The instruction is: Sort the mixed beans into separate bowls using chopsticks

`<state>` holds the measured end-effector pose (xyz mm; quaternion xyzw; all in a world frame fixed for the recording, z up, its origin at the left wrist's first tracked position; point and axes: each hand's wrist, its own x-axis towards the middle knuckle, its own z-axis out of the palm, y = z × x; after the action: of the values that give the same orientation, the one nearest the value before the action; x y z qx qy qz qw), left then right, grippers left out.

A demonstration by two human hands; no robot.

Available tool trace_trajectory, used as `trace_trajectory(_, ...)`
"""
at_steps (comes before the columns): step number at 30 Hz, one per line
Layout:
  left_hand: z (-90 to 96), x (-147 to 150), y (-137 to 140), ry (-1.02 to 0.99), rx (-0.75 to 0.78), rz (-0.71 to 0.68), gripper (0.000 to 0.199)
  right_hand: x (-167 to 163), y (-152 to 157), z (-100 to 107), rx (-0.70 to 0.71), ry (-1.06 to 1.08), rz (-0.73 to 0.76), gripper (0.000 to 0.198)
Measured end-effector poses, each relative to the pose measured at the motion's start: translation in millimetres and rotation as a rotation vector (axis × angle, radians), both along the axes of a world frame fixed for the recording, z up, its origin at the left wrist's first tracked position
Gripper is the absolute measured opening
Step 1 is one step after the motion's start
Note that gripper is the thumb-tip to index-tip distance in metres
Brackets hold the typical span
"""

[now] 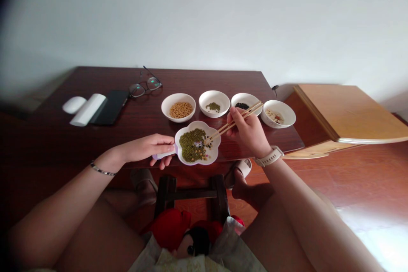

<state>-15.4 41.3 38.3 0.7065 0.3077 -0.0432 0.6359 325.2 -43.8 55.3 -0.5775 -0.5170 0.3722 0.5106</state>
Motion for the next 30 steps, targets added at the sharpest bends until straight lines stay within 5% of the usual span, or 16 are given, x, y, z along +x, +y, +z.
trace_trajectory(20,4.9,0.7,-0.7,0.012,-0.022,-0.002,0.046,3.9,7.2,-3.6,0.037,0.126,-0.080,0.048)
trace_trajectory(30,3.2,0.3,-1.6,-0.011,-0.031,-0.003,0.044,-11.6,36.5,6.2,0.197,0.213,-0.178,0.055)
